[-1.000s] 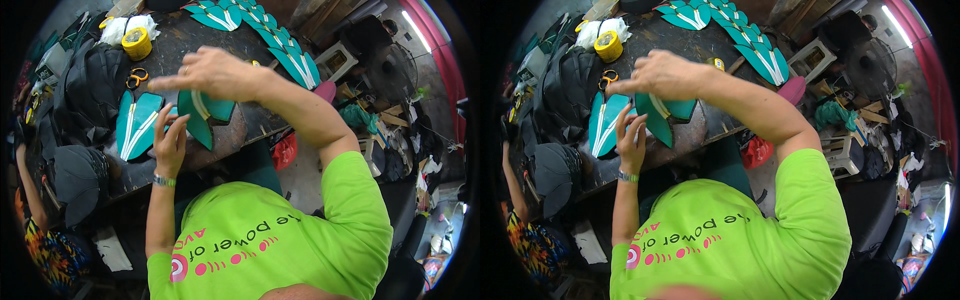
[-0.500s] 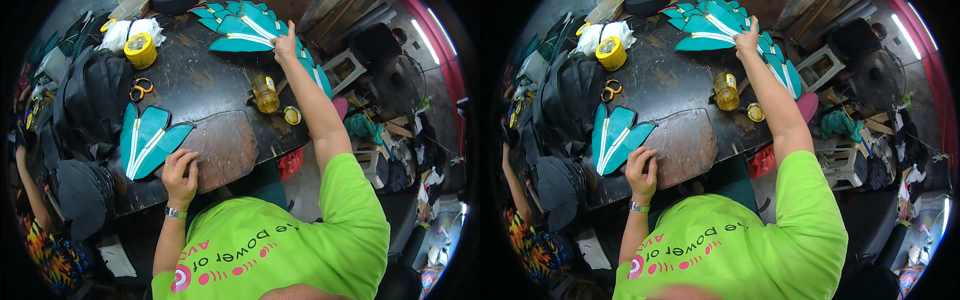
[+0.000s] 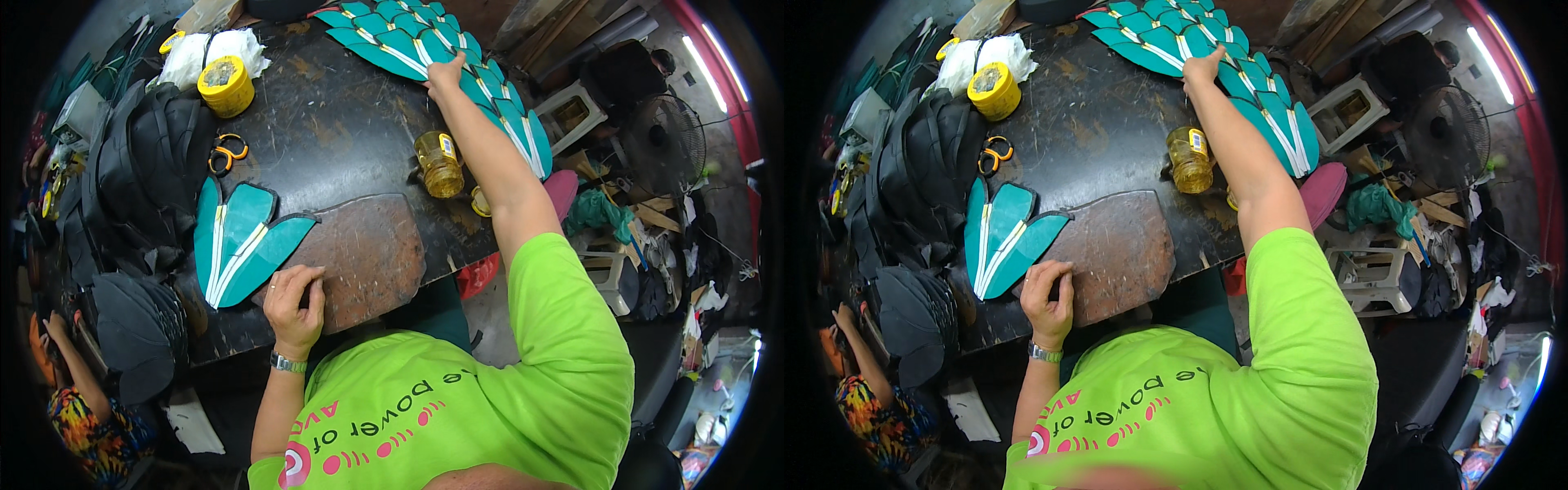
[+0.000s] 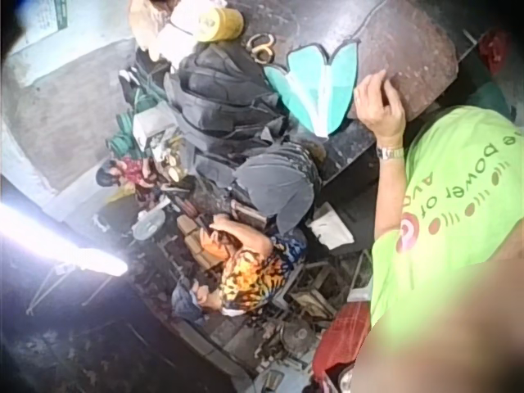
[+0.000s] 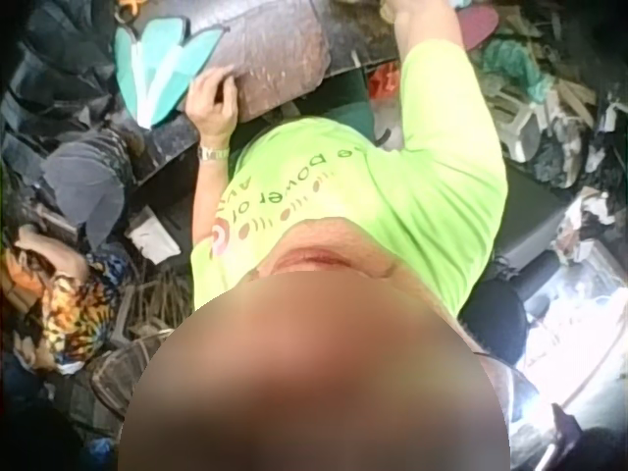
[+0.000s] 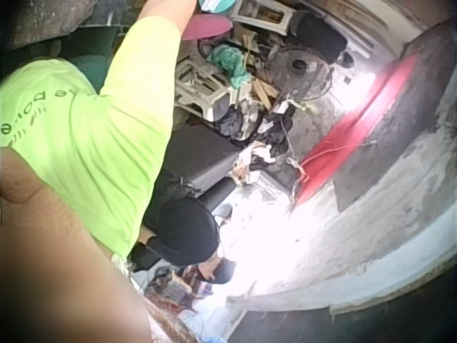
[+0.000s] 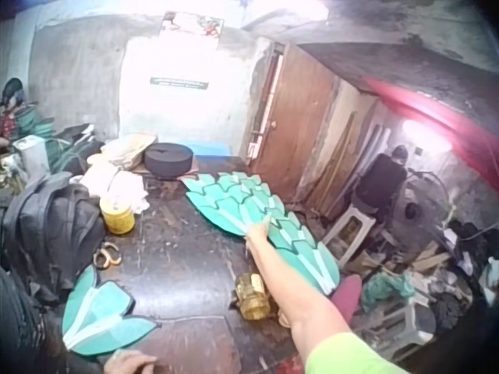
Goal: The person repeatedly picks up teal fabric pieces with white stripes, aligns them, and presses them together on a workbench. Later, the person handles black fabric pieces, aligning and stacking them. The person works one piece at a time, frequently resetting the position of each item.
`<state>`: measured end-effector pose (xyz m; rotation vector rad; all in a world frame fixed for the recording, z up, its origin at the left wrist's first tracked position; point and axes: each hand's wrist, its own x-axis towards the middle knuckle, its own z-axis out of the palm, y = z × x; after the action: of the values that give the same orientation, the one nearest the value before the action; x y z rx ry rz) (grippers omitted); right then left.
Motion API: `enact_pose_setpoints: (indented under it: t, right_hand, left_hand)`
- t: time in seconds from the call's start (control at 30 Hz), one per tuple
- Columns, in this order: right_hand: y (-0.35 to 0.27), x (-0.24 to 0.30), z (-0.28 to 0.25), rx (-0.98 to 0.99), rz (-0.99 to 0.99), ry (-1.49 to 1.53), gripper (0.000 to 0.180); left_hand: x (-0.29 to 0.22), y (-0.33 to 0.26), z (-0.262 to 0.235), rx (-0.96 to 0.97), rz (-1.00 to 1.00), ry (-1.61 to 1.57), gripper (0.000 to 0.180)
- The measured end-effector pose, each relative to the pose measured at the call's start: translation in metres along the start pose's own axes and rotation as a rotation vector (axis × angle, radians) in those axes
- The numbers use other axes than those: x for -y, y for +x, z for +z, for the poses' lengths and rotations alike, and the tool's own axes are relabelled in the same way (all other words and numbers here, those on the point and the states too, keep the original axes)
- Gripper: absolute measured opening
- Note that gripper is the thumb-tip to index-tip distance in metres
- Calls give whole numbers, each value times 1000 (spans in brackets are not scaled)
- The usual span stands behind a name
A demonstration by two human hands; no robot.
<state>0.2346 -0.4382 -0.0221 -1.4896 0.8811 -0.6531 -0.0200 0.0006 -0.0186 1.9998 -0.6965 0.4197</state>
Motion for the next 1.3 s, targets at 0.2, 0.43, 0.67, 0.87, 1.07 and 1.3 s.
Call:
enact_pose_setpoints:
  t: [0.2, 0.43, 0.67, 0.87, 1.07, 1.3]
  right_hand:
    - [-24, 26, -49, 68, -572, -755, 98]
    - [-191, 59, -174, 575, -500, -404, 29]
    - [-294, 27, -187, 591, -647, -1211, 57]
    - [-272, 4, -165, 518, -622, -1375, 50]
    - [-276, 1, -160, 484, -687, -1433, 44]
    - [-292, 14, -178, 482, -894, -1429, 35]
  left_hand:
    - [5, -2, 1, -9, 41, 7, 19]
    - [10, -6, 4, -4, 67, -24, 22]
    - [-5, -8, -17, 22, 64, -78, 26]
    - [21, 4, -65, -124, -60, 233, 39]
    - [55, 2, -82, 162, -126, 421, 57]
    - [38, 17, -81, 34, -54, 435, 32]
